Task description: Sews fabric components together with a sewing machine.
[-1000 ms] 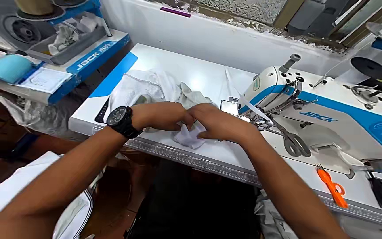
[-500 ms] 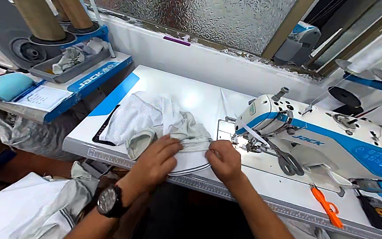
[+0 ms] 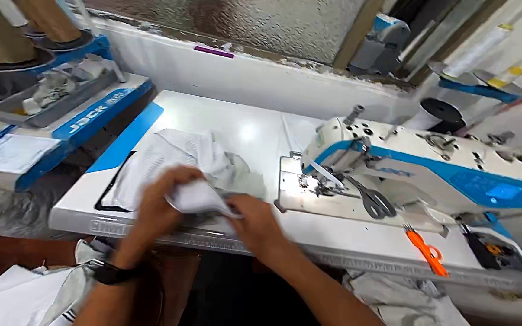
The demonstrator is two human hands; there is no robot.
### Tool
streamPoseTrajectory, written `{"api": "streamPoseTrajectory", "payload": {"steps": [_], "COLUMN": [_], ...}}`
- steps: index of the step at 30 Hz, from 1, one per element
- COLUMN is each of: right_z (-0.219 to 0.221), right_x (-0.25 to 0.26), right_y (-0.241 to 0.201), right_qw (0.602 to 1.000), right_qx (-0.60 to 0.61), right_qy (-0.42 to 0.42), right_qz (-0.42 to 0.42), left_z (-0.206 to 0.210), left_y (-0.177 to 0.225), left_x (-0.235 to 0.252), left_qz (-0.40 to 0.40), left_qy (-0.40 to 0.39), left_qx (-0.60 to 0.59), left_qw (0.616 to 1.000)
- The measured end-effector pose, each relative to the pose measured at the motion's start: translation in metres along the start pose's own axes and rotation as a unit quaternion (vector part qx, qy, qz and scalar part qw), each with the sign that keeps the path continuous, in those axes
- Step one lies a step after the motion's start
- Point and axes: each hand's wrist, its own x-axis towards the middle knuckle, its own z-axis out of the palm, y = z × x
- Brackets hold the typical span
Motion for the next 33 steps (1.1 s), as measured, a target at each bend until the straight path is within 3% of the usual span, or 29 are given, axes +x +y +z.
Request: {"api": "streamPoseTrajectory", "payload": {"steps": [2,4,5,7,9,12,14,17,22,24,27,30,33], "right_z": [0.007,0.01,0.011,0.008,0.001,-0.023,-0.048,-0.075,-0.1,-0.103,-0.102,-0.101,-0.098], "right_x": [0.045,0.088,0.098,0.081,0.023,-0.052,-0.064,-0.06,-0.05,-0.048,-0.051,-0.054,-0.057], "right_y": [-0.032,-0.042,-0.04,-0.025,0.001,0.045,0.063,0.092,0.12,0.119,0.119,0.119,0.12], "right_qw": [0.969,0.9,0.885,0.918,0.954,0.929,0.913,0.909,0.883,0.875,0.881,0.887,0.897], "right_qx": [0.223,0.389,0.407,0.321,0.195,0.106,0.046,-0.019,-0.05,-0.063,-0.068,-0.064,-0.052], "right_qy": [0.027,0.128,0.181,0.204,0.103,-0.042,-0.078,-0.088,-0.051,-0.047,-0.046,-0.03,-0.006], "right_qz": [0.102,0.146,0.134,0.116,0.201,0.354,0.398,0.407,0.464,0.478,0.466,0.456,0.439], "left_z": [-0.059,-0.085,-0.069,0.002,0.084,0.182,0.219,0.254,0.271,0.274,0.261,0.229,0.227], "left_y": [-0.033,-0.082,-0.087,-0.042,-0.041,-0.074,-0.072,-0.062,-0.04,-0.046,-0.05,-0.023,-0.021], "left_x": [0.067,0.149,0.184,0.213,0.183,0.095,0.077,0.091,0.112,0.111,0.11,0.082,0.048], "left_qz": [0.056,0.131,0.131,0.038,-0.006,-0.048,-0.061,-0.04,-0.11,-0.082,-0.039,-0.031,0.022], "left_qy": [-0.062,-0.089,-0.123,-0.265,-0.363,-0.381,-0.388,-0.364,-0.343,-0.31,-0.255,-0.307,-0.334], "left_qx": [0.102,0.21,0.225,0.251,0.241,0.16,0.152,0.168,0.084,0.068,0.136,0.161,0.143], "left_qw": [0.991,0.965,0.958,0.93,0.9,0.909,0.907,0.915,0.929,0.945,0.957,0.937,0.931]}}
